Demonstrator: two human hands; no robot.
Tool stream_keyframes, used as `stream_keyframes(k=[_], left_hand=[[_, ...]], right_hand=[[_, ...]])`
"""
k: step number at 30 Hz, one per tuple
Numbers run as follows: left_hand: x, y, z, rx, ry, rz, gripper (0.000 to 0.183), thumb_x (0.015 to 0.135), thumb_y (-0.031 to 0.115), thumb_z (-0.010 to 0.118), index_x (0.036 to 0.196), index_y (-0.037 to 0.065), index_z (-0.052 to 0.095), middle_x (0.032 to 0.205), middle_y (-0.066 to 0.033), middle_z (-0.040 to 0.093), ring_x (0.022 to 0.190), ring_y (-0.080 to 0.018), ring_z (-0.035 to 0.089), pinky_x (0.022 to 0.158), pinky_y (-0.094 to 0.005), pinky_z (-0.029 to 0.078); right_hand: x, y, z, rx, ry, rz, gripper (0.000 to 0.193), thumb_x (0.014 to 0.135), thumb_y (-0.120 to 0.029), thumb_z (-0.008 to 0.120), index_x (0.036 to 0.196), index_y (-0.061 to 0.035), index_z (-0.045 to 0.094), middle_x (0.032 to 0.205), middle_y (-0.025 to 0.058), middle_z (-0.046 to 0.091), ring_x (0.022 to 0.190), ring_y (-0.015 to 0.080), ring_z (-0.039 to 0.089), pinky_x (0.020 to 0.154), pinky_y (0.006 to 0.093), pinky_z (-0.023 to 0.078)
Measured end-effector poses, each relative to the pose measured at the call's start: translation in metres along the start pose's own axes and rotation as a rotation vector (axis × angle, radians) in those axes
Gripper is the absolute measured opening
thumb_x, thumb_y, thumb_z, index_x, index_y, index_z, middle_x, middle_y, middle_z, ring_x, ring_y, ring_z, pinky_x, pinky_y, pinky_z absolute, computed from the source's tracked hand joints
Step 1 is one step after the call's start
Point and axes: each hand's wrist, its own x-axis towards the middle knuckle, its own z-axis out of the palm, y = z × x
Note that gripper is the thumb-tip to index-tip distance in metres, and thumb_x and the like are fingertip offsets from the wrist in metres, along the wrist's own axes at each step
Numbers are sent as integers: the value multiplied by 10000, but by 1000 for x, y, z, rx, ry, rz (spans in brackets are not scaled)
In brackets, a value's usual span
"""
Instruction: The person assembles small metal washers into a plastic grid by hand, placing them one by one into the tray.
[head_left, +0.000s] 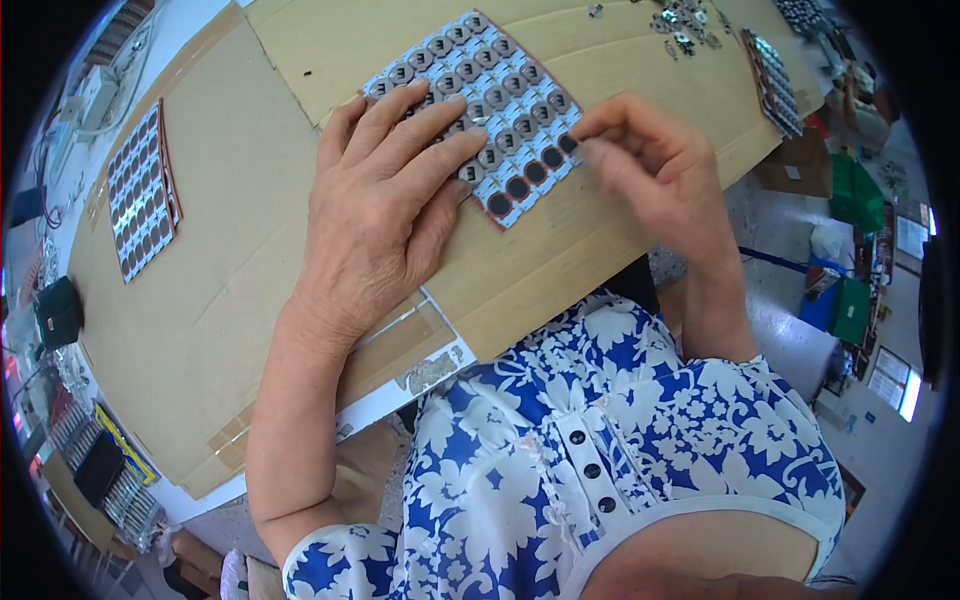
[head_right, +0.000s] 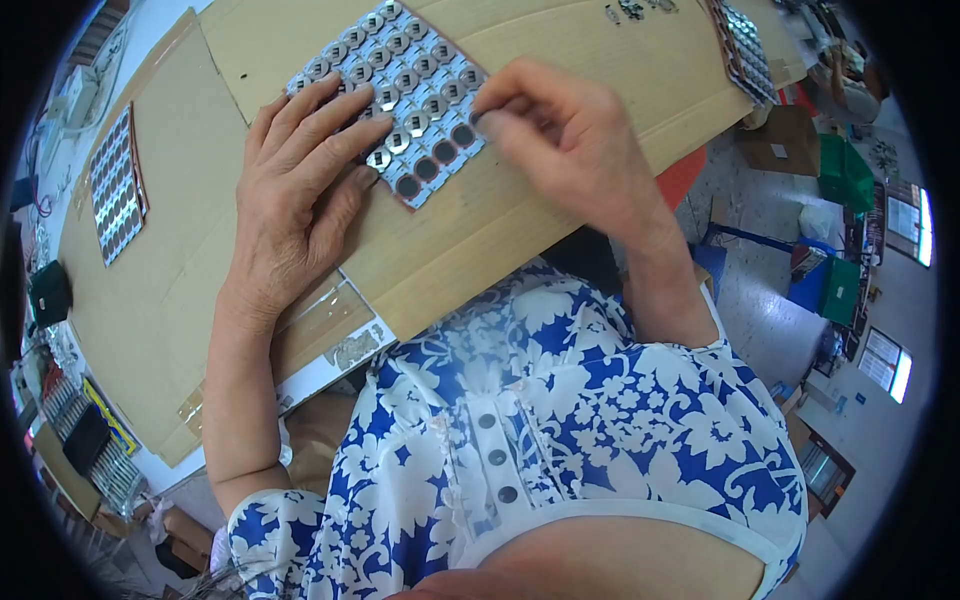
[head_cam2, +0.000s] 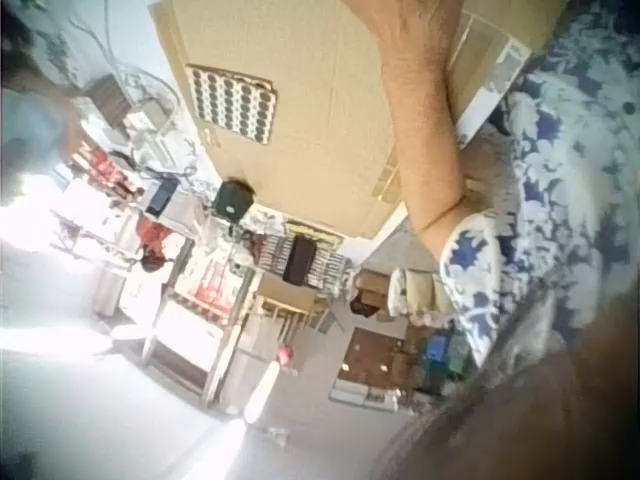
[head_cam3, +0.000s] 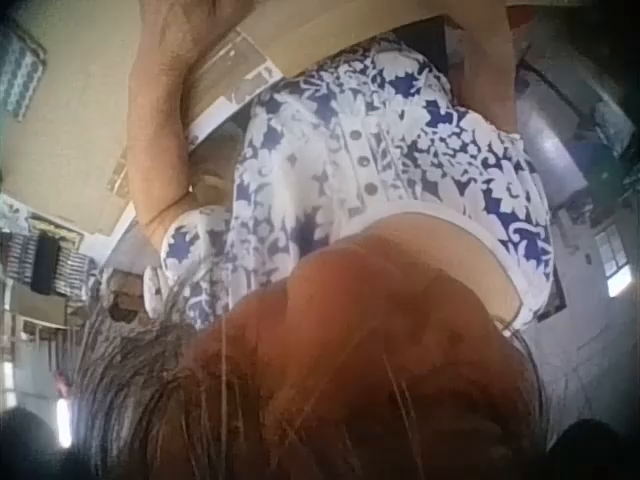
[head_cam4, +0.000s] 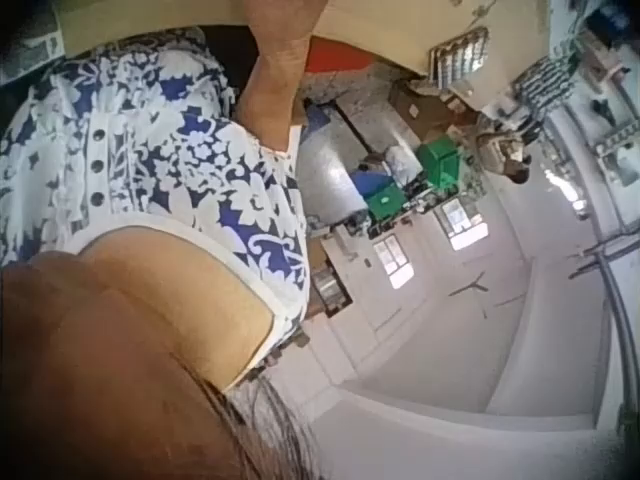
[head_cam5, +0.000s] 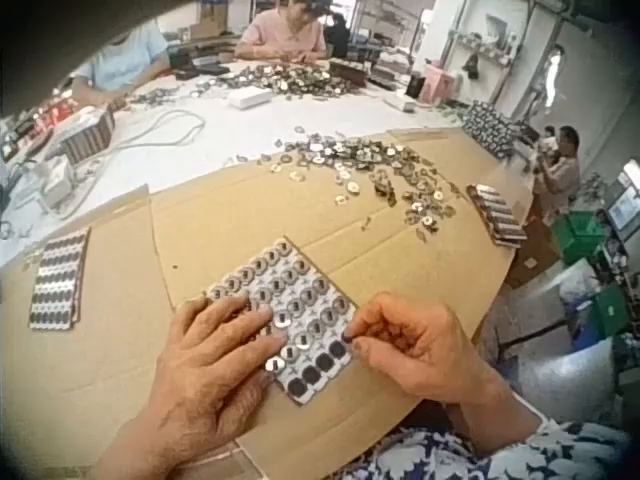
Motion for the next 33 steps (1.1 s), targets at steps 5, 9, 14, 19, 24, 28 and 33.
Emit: stream_keyframes(k=[5, 9, 14, 19, 24, 28, 33], left_hand=[[-1, 3, -2, -3, -19, -16, 436, 915, 120, 833, 1349, 130, 792, 1475, -84, 744, 1476, -367, 612, 1274, -602, 401], [-2, 4, -5, 8, -42, -28, 464, 911, 141, 862, 1371, 147, 808, 1500, -88, 744, 1502, -367, 601, 1292, -586, 397], [-4, 3, -3, 20, -46, -29, 468, 918, 143, 876, 1383, 180, 834, 1522, -86, 749, 1525, -373, 596, 1312, -576, 390], [2, 6, -3, 20, -63, -43, 439, 929, 128, 854, 1365, 182, 846, 1527, -94, 743, 1528, -379, 590, 1319, -585, 377], [2, 10, -7, -4, -40, -47, 396, 896, 117, 842, 1291, 149, 848, 1460, -107, 752, 1472, -392, 605, 1292, -610, 379], [1, 12, -6, -3, -65, -88, 398, 887, 112, 845, 1282, 147, 858, 1472, -117, 750, 1489, -399, 597, 1306, -617, 365], [3, 12, -5, -3, -62, -74, 402, 894, 120, 848, 1294, 151, 853, 1478, -113, 748, 1499, -392, 593, 1311, -620, 360]], right_hand=[[-5, -7, 41, -90, -94, -142, 163, 990, 71, 763, 1139, 9, 740, 934, 99, 751, 771, 156, 745, 698, 304, 576], [-3, -8, 47, -197, -96, -324, 161, 960, 84, 764, 1092, 1, 726, 946, 134, 726, 793, 270, 755, 700, 373, 580], [-6, -11, 54, -228, -46, -270, 173, 938, 72, 776, 1072, -21, 717, 973, 137, 705, 859, 335, 752, 710, 415, 576], [-8, -4, 50, -308, -41, -370, 177, 932, 36, 791, 1079, -36, 724, 978, 127, 666, 856, 345, 740, 707, 431, 573], [-4, -6, 39, -370, -63, -420, 145, 948, 11, 794, 1077, -32, 746, 960, 122, 666, 854, 314, 736, 702, 416, 567], [32, 10, 6, -179, 121, -267, 118, 1001, -54, 774, 1113, -23, 793, 952, 124, 755, 801, 249, 727, 731, 364, 576], [100, 49, -51, -590, 322, -326, 146, 1020, -99, 755, 1118, 6, 785, 1021, 168, 760, 922, 294, 764, 829, 409, 595]])
